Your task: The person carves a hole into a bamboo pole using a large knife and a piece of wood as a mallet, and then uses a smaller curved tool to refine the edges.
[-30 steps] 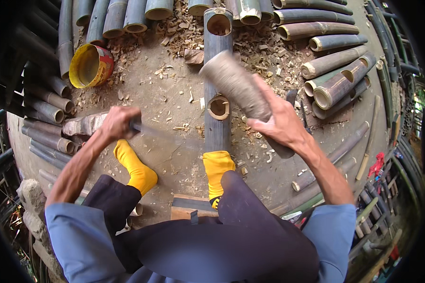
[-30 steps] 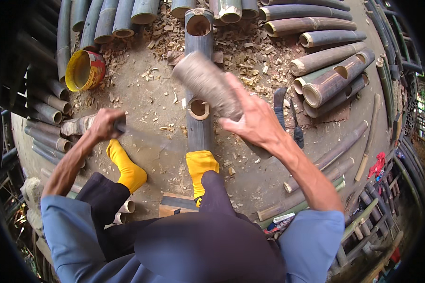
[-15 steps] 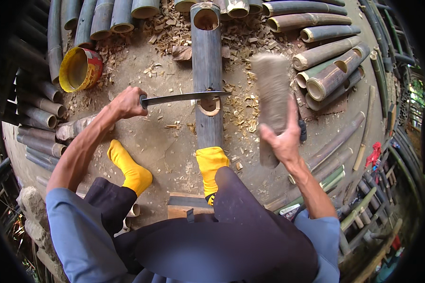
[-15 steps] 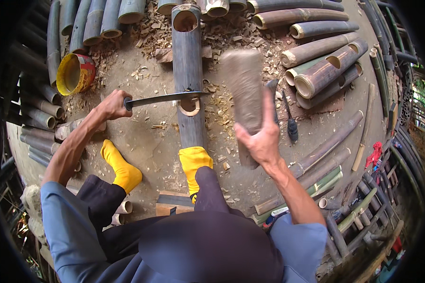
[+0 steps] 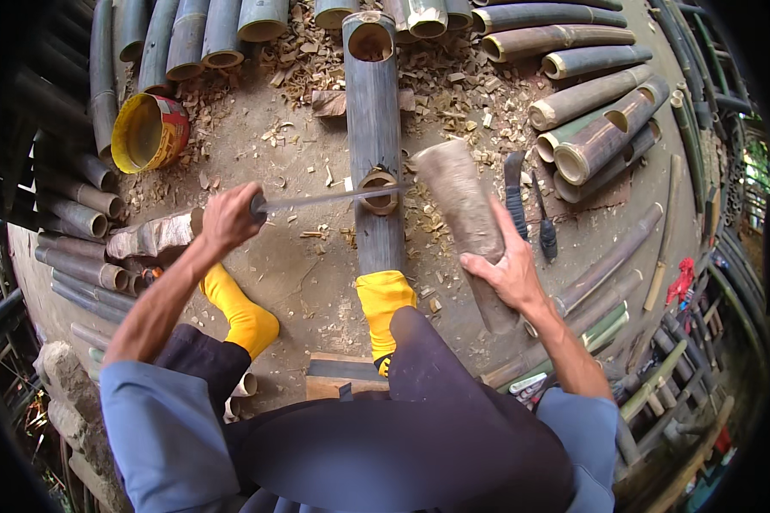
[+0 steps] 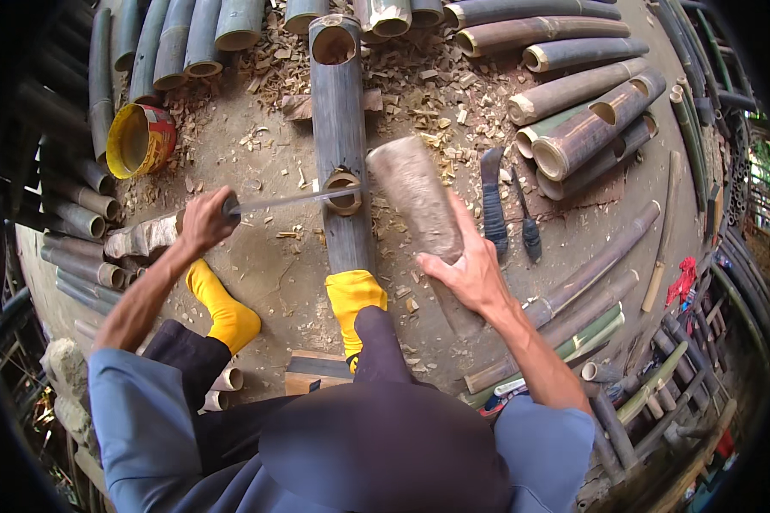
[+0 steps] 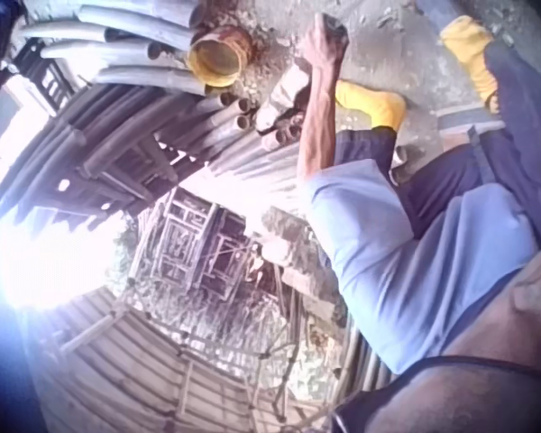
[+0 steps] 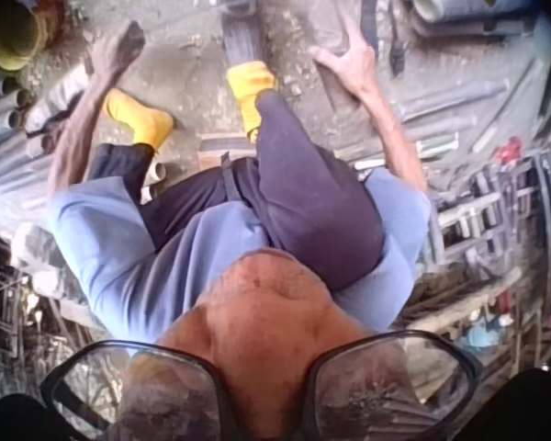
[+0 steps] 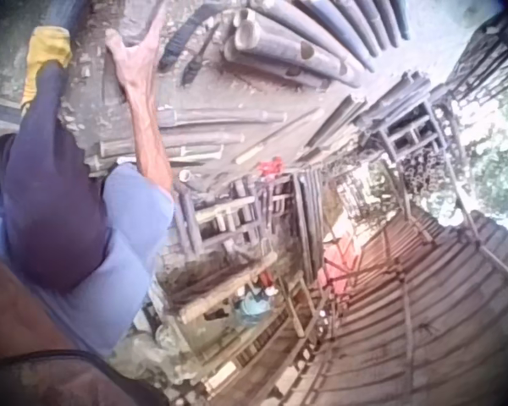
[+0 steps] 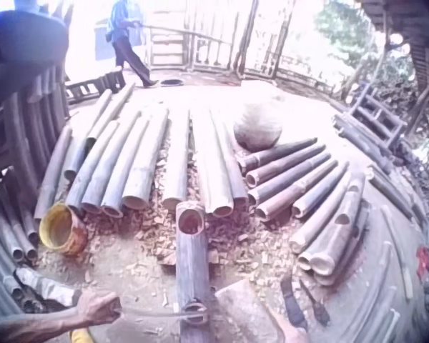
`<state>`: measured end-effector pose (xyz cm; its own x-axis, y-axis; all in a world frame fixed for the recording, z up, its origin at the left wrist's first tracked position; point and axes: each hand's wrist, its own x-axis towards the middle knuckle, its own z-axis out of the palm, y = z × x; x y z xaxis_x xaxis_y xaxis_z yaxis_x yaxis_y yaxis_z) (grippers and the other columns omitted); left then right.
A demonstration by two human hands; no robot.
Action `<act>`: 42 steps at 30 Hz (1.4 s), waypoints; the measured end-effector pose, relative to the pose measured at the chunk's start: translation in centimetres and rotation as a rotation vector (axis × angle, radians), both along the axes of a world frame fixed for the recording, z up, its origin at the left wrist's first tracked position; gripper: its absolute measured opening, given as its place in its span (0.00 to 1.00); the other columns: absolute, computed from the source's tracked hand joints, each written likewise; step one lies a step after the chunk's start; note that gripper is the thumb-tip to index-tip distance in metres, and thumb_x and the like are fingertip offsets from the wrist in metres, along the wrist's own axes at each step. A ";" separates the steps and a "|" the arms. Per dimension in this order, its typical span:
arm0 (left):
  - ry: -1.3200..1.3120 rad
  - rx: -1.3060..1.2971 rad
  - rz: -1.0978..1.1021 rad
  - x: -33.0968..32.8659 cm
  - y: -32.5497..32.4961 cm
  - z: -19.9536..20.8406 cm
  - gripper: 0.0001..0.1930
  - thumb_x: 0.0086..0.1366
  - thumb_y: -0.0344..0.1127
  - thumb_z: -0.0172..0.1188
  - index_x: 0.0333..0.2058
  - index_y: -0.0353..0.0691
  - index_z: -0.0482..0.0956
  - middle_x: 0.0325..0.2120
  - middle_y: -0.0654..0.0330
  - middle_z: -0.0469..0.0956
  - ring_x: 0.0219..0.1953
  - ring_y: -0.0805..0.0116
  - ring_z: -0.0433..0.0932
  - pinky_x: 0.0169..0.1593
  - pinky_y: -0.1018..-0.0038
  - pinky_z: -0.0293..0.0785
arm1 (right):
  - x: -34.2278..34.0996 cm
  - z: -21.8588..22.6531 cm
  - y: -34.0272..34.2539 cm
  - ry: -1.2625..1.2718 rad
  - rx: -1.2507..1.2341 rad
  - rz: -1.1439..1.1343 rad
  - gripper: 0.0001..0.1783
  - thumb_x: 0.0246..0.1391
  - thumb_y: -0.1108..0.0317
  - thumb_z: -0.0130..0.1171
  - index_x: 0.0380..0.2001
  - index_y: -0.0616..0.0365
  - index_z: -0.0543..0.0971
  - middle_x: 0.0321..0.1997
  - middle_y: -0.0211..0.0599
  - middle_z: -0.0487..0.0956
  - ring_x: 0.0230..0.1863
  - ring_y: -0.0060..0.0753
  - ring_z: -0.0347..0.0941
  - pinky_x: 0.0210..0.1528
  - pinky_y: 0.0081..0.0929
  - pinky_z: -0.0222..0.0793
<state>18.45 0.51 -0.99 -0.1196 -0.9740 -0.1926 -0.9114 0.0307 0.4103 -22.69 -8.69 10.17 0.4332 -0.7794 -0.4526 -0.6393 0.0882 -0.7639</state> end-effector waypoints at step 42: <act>1.151 0.201 0.293 -24.0 -3.1 7.0 0.30 0.46 0.47 0.69 0.43 0.32 0.73 0.36 0.53 0.72 0.41 0.62 0.71 0.45 0.69 0.69 | 3.1 -3.8 9.6 -0.122 -0.311 -0.206 0.43 0.39 0.55 0.67 0.56 0.62 0.61 0.43 0.52 0.73 0.44 0.50 0.71 0.48 0.40 0.67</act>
